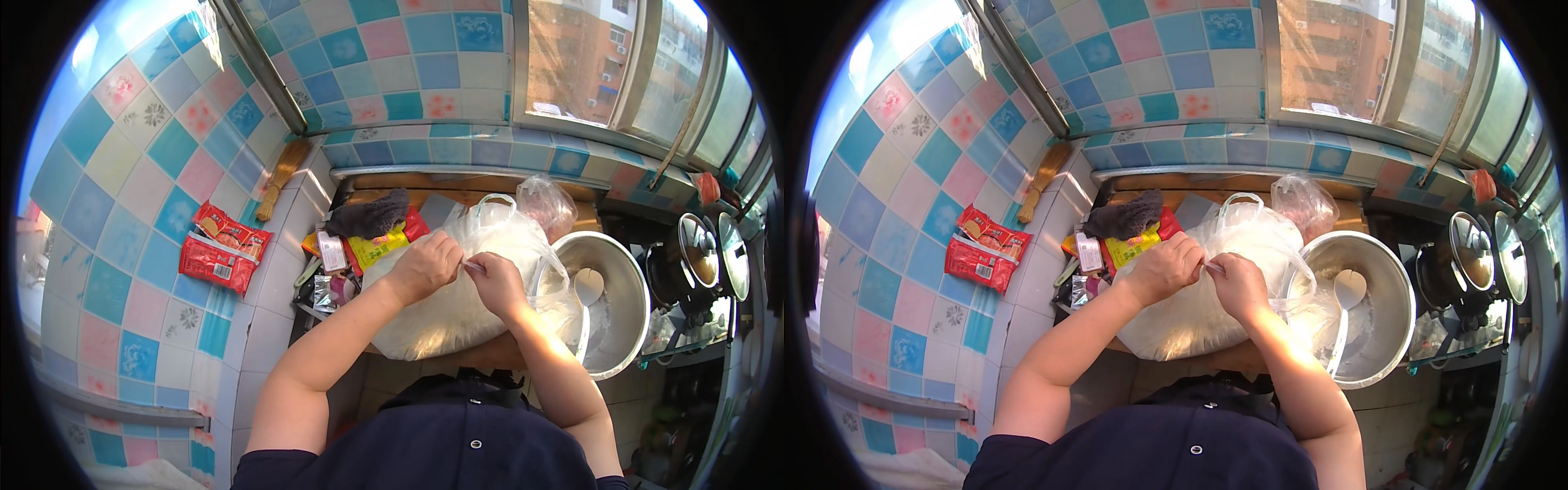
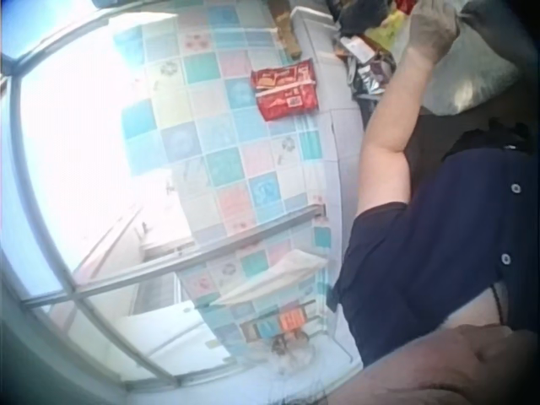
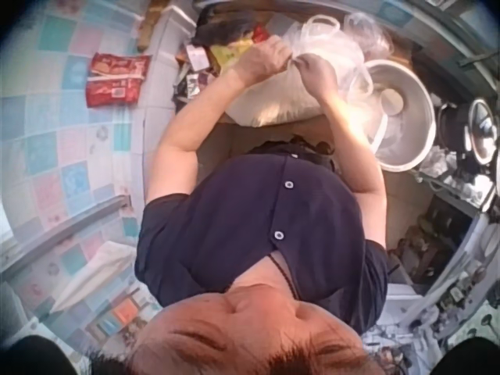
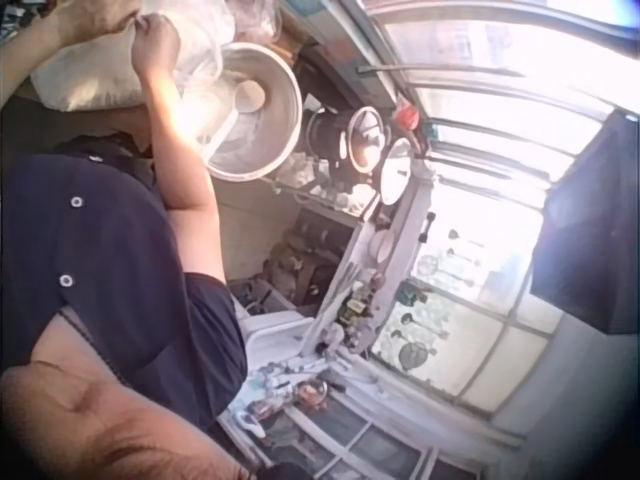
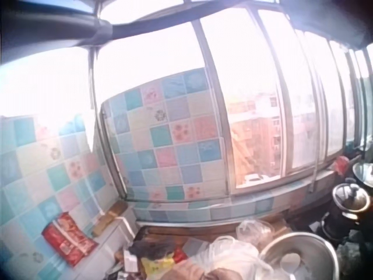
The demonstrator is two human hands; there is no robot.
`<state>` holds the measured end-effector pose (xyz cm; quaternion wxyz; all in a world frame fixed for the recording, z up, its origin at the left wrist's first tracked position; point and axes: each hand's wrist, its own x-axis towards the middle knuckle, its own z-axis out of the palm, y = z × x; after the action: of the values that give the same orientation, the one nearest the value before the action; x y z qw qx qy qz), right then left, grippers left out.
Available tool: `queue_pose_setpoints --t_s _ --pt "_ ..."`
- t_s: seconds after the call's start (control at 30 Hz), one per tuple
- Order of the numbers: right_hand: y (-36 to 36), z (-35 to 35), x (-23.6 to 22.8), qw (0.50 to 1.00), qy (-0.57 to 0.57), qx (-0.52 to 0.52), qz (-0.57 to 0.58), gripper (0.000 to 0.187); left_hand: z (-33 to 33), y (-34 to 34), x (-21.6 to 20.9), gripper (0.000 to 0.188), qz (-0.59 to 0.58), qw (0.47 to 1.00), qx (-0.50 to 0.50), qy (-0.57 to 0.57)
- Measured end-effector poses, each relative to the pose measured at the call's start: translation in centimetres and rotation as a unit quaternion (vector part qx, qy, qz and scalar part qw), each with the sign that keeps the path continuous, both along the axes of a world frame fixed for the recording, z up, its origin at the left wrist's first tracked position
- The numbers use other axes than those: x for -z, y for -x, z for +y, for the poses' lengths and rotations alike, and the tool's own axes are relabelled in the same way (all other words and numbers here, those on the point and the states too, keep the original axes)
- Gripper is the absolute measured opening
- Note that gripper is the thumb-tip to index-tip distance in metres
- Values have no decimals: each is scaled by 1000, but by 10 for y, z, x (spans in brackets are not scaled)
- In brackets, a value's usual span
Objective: The person retrieves a large plastic bag of flour from a wall hook and places it on a cluttered kitchen counter. They then use a white plastic scoop to repeatedly transfer flour from the bag into a metal bowl, continuing the scooping process for the remainder of the clip.
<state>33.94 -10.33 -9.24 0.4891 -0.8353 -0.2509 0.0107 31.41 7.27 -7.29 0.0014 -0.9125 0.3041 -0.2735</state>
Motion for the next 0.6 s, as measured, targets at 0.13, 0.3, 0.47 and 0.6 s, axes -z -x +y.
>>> queue_pose_setpoints --t_s 0.13,0.3,0.47,0.6 --pt "-2 -3 4 1000 5 2 -9 17 0 -4 9 12 10 1000 7 22" --pt "-3 -3 7 1000 5 0 -10 17 3 -7 9 12 7 999 21 40" --pt "-1 -4 3 1000 14 -3 17 18 4 -4 11 18 65 987 25 143" --pt "-2 -7 13 1000 11 5 26 18 15 -2 20 17 63 977 -32 200"
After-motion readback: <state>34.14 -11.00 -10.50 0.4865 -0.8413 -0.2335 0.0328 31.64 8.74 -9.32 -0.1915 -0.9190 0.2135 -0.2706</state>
